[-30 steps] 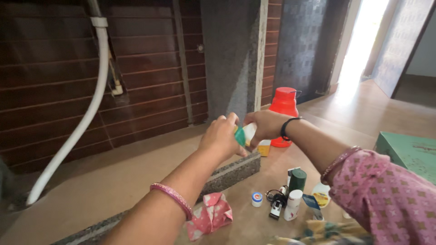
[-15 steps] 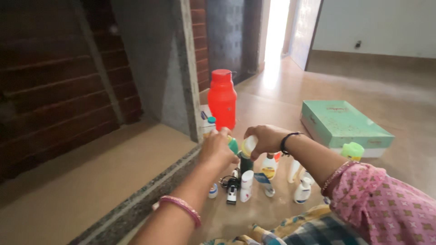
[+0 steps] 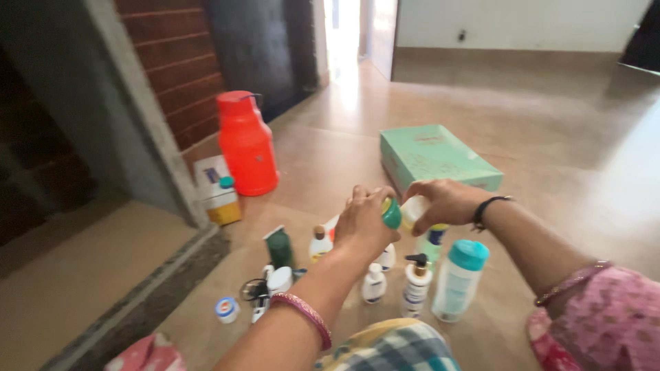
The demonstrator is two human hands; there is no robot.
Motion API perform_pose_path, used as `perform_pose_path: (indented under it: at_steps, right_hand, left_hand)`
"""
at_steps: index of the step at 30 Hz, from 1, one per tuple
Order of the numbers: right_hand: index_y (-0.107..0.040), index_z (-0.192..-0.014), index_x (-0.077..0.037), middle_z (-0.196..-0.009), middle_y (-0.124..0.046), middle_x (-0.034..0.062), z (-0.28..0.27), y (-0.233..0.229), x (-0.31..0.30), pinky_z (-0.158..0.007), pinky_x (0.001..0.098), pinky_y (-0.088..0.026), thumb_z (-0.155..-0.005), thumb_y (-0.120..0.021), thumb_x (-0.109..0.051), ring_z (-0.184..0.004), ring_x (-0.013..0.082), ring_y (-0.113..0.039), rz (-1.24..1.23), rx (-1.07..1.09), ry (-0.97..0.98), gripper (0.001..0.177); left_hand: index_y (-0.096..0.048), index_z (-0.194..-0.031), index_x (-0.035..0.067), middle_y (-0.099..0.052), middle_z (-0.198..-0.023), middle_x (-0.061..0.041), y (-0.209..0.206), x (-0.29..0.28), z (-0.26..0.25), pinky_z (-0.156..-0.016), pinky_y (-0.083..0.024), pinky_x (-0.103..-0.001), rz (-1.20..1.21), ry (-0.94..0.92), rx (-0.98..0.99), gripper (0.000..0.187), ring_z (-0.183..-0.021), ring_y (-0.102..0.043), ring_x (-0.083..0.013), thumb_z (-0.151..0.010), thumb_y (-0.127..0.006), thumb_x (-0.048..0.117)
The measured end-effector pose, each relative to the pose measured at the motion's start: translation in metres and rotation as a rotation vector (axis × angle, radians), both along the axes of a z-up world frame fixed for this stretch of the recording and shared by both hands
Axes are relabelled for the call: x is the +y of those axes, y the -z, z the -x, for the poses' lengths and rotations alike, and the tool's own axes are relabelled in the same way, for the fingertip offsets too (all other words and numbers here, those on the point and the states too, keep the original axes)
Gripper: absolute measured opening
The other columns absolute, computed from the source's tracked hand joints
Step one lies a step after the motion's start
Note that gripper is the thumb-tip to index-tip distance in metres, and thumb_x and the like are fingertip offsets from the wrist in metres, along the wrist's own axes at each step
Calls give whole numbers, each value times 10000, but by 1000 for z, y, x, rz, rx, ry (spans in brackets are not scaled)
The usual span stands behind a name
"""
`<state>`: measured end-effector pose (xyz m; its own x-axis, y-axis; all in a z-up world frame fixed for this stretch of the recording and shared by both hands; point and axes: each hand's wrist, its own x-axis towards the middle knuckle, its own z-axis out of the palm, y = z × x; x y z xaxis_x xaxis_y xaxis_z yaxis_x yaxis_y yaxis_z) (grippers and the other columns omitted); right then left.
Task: The person picks up various toiletries and small containers from a tiled bathroom ledge, places them on the floor, and then wipes the ledge with a cloth. The person handles bottles, tubes, and jars one at a time, then cleans the surface.
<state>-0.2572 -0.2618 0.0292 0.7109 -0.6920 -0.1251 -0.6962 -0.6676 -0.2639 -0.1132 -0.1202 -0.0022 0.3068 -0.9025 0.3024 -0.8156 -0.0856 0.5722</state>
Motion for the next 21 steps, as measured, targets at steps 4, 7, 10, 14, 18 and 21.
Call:
perform_pose_path:
  at_steps: [4, 7, 10, 14, 18, 21]
  right_hand:
    - [-660, -1274, -150, -1155, -778, 52, 78, 16, -38, -926, 341, -563, -598, -930, -283, -1059, 188, -725, -214, -113, 62, 739]
    - [-607, -1305, -145, -1097, -755, 65, 138, 42, -62, -834, 339, -611, -633, -930, -256, -960, 190, -743, -346, -127, 187, 753]
    - [-601, -1304, -148, -1044, -742, 102, 189, 75, -80, -804, 349, -597, -630, -920, -209, -917, 208, -729, -338, -113, 275, 749]
    - [-703, -1219, -22, -1067, -793, 173, 224, 139, -92, -845, 372, -618, -659, -842, -201, -976, 256, -801, -344, -185, 359, 604]
    - [-627, -1329, -103, -1264, -706, 162, 234, 202, -82, -1025, 376, -509, -582, -963, -218, -1203, 290, -660, -122, -36, 380, 827]
    - [-618, -1345, -114, -1260, -707, 173, 224, 237, -67, -1017, 390, -547, -572, -925, -210, -1206, 309, -685, -158, -54, 404, 837]
  left_hand:
    - [-590, -1315, 221, -519, -1310, -135, 3, -41, 64, -1028, -477, -447, 10, 105, 85, 631, -1268, -533, -358, -722, -803, 199]
    - [-629, -1286, 216, -531, -1310, -143, 15, -62, 117, -1015, -481, -460, 23, 241, 26, 594, -1284, -524, -351, -712, -784, 199]
    - [-640, -1256, 156, -546, -1332, -164, 30, -76, 163, -982, -511, -466, 114, 391, -194, 579, -1272, -542, -372, -706, -813, 211]
    - [-614, -1319, 133, -574, -1303, -159, 67, -94, 209, -918, -563, -445, -124, 429, -406, 608, -1211, -596, -355, -766, -828, 270]
    - [-626, -1300, 117, -573, -1299, -163, 137, -107, 230, -915, -567, -429, -264, 341, -382, 676, -1188, -608, -355, -729, -895, 358]
    - [-663, -1274, 131, -603, -1282, -151, 185, -120, 232, -875, -592, -396, -278, 209, -423, 523, -1154, -645, -343, -814, -848, 299]
